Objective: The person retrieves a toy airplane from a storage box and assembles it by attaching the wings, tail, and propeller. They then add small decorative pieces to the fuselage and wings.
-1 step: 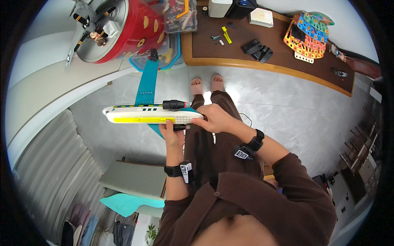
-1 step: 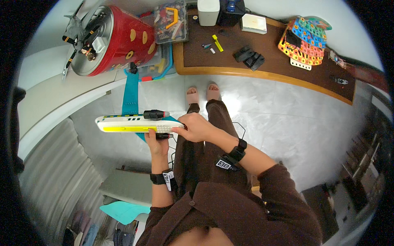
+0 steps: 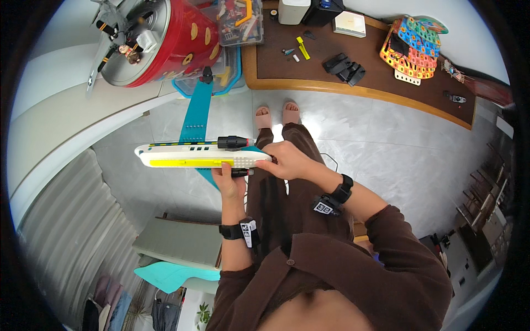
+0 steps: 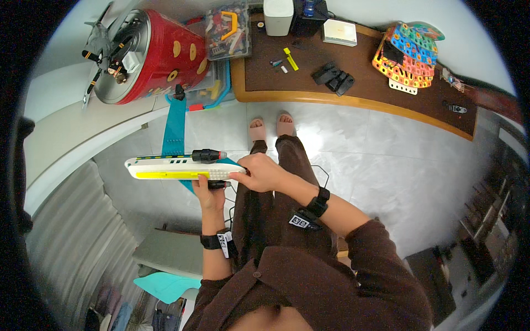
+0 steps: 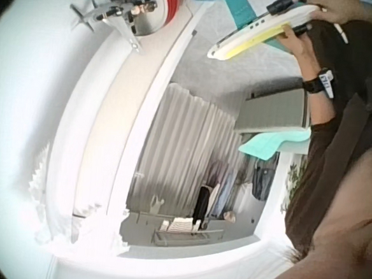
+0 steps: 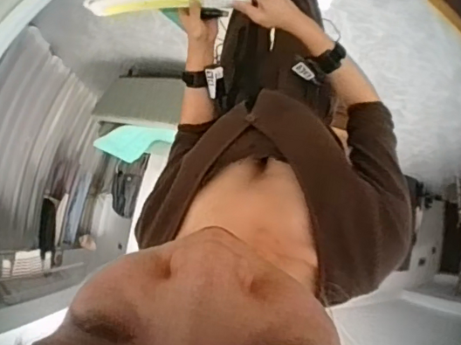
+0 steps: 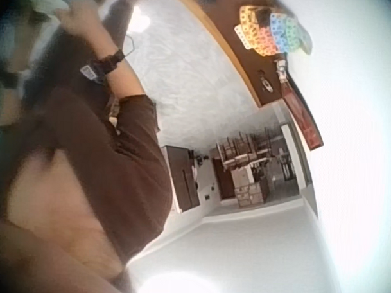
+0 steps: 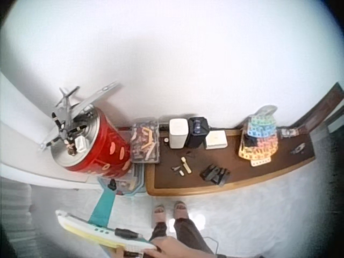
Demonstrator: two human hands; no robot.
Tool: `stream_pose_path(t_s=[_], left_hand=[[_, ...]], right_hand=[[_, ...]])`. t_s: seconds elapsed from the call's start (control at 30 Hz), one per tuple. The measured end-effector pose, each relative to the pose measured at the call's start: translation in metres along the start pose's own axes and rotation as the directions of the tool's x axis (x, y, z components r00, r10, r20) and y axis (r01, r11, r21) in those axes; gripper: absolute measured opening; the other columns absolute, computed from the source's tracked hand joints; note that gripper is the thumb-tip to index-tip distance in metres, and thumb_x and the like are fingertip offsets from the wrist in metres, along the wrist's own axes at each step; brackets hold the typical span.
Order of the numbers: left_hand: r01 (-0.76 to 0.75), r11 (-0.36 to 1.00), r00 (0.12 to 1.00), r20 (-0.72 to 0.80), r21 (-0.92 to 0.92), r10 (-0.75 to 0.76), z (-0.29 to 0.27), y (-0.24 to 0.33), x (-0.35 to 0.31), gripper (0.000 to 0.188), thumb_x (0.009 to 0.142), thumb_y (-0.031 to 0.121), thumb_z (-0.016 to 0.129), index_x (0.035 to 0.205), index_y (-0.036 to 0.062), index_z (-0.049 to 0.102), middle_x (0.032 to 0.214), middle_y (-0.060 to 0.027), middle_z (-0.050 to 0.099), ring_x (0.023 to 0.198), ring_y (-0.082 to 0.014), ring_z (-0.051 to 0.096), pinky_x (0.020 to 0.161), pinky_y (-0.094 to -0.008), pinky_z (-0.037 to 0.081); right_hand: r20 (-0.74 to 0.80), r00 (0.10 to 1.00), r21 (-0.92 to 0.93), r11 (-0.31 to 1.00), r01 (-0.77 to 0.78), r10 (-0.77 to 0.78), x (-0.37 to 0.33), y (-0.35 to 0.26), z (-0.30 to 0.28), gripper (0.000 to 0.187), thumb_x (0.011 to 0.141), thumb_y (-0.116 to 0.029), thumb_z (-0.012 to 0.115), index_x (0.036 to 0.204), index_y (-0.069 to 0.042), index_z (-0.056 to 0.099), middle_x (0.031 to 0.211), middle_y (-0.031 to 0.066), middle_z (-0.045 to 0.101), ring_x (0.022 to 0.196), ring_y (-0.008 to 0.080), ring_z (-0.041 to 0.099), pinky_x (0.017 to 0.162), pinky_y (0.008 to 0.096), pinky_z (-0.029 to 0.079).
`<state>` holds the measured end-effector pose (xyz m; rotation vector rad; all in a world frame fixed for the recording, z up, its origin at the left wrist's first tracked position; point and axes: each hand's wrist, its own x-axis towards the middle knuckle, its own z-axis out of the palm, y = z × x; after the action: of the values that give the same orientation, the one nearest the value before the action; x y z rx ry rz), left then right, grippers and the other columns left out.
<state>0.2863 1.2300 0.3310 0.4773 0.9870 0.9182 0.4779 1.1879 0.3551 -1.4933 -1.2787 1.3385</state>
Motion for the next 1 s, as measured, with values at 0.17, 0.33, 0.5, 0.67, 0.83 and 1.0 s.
stream_pose_path(t_s=[0.17,0.33,0.5,0.67,0.83,1.0], left_hand=[[-0.003,0.990,0.992,-0.126,0.139,0.021,-0.004,-0.011,0.005,0.050,0.087,0.030,0.060,0.124,0.0040,0.040,0.112,-0.0087,0.055,0.098,-0.0219,0.058,0.080,-0.0381,0.052],[-0.045,0.999,0.990,-0.137,-0.029,0.041,-0.009,-0.024,0.018,0.050,0.087,0.024,0.061,0.126,0.0029,0.040,0.118,-0.0096,0.052,0.105,-0.0230,0.055,0.091,-0.0405,0.046],[0.117,0.983,0.966,-0.215,-0.142,-0.146,-0.016,-0.028,0.030,0.054,0.084,0.034,0.063,0.125,0.0051,0.042,0.116,-0.0081,0.053,0.104,-0.0224,0.055,0.090,-0.0406,0.047],[0.114,0.970,0.970,-0.185,-0.213,-0.155,-0.014,-0.032,0.029,0.051,0.084,0.035,0.063,0.122,0.0051,0.045,0.113,-0.0076,0.055,0.104,-0.0218,0.056,0.090,-0.0416,0.047],[0.081,0.982,0.989,-0.109,-0.172,-0.101,-0.005,-0.034,0.026,0.050,0.086,0.030,0.061,0.124,0.0036,0.042,0.115,-0.0083,0.054,0.105,-0.0226,0.055,0.092,-0.0415,0.046],[0.043,0.997,0.993,-0.103,-0.060,-0.049,0.002,-0.036,0.025,0.049,0.086,0.021,0.062,0.125,0.0008,0.039,0.117,-0.0108,0.053,0.104,-0.0234,0.055,0.091,-0.0393,0.046]], right_hand=[[0.084,0.996,0.027,1.000,0.008,-0.011,-0.003,0.031,-0.006,0.044,0.083,-0.040,0.060,0.076,0.003,0.060,0.063,0.0117,0.056,0.058,0.0244,0.055,0.055,0.0332,0.044],[0.256,0.936,0.874,0.357,-0.331,0.240,0.011,0.065,-0.038,0.046,0.093,-0.045,0.042,0.092,-0.003,0.060,0.077,-0.0025,0.046,0.057,0.0069,0.036,0.054,0.0207,0.032],[0.325,0.922,0.944,-0.129,-0.303,0.209,0.007,0.058,-0.055,0.068,0.091,-0.060,0.028,0.118,-0.001,0.048,0.087,0.0039,0.049,0.067,0.0131,0.040,0.066,0.0279,0.038],[0.290,0.949,0.937,-0.239,-0.255,0.125,0.011,0.051,-0.051,0.061,0.089,-0.050,0.044,0.125,-0.001,0.044,0.095,0.0046,0.052,0.073,0.0131,0.043,0.068,0.0285,0.040],[0.193,0.930,0.646,0.673,-0.360,0.312,0.021,0.049,-0.030,0.055,0.085,-0.043,0.056,0.118,0.001,0.053,0.090,0.0055,0.057,0.072,0.0145,0.049,0.065,0.0256,0.042],[0.163,0.941,0.024,0.952,-0.305,0.298,0.034,0.040,-0.013,0.054,0.085,-0.046,0.055,0.097,0.006,0.064,0.074,0.0237,0.063,0.069,0.0318,0.063,0.064,0.0363,0.049]])
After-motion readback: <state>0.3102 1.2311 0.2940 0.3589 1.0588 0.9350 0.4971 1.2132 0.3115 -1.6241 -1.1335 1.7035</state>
